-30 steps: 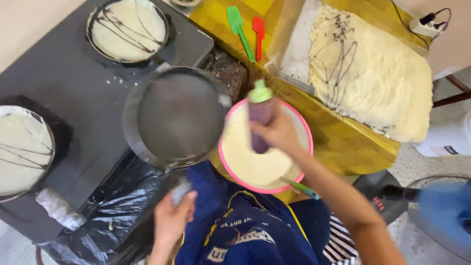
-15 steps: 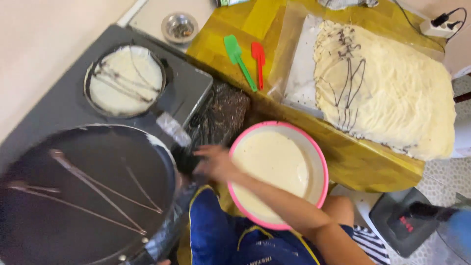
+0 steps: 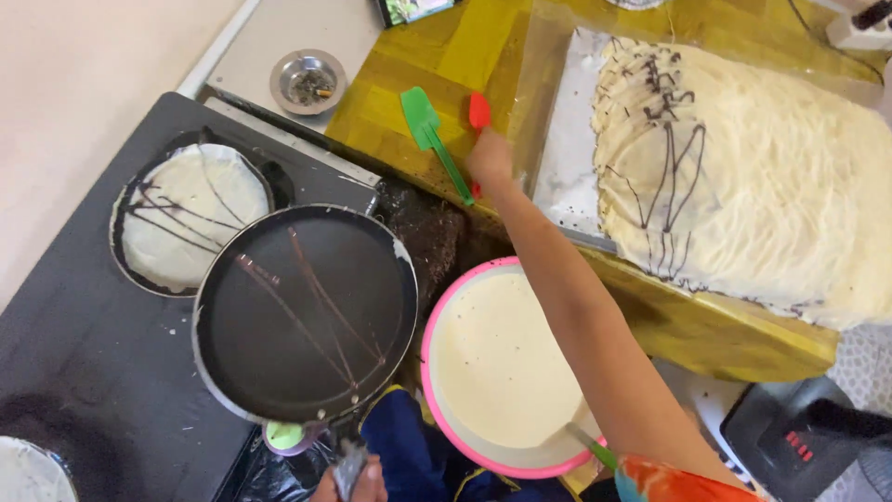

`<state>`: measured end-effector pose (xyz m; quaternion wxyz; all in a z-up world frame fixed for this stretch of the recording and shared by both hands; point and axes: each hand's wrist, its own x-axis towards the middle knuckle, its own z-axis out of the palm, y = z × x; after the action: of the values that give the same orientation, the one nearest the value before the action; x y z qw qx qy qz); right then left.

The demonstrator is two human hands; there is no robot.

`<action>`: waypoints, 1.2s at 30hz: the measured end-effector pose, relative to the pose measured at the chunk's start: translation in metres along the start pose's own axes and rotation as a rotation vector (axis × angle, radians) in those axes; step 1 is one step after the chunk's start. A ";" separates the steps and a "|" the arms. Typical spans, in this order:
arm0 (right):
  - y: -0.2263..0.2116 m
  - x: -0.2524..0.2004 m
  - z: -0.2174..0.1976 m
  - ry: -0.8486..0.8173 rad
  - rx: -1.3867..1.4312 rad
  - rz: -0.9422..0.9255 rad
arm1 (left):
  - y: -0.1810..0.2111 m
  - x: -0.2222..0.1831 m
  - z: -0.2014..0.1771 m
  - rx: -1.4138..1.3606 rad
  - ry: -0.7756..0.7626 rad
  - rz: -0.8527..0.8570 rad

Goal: Cooking thin wrappers by dipping pans into batter, heating them on a stove, and stacking the finished products.

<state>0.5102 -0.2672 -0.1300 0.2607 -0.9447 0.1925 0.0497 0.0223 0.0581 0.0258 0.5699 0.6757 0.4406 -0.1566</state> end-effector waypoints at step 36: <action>0.489 -0.777 -0.160 0.937 0.431 0.929 | -0.154 -0.232 0.265 0.800 -1.356 0.019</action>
<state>-0.3965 -0.4728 -0.0731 0.2835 -0.6135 0.6748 -0.2965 -0.1500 -0.2851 0.0145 0.4293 0.5902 -0.0989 -0.6764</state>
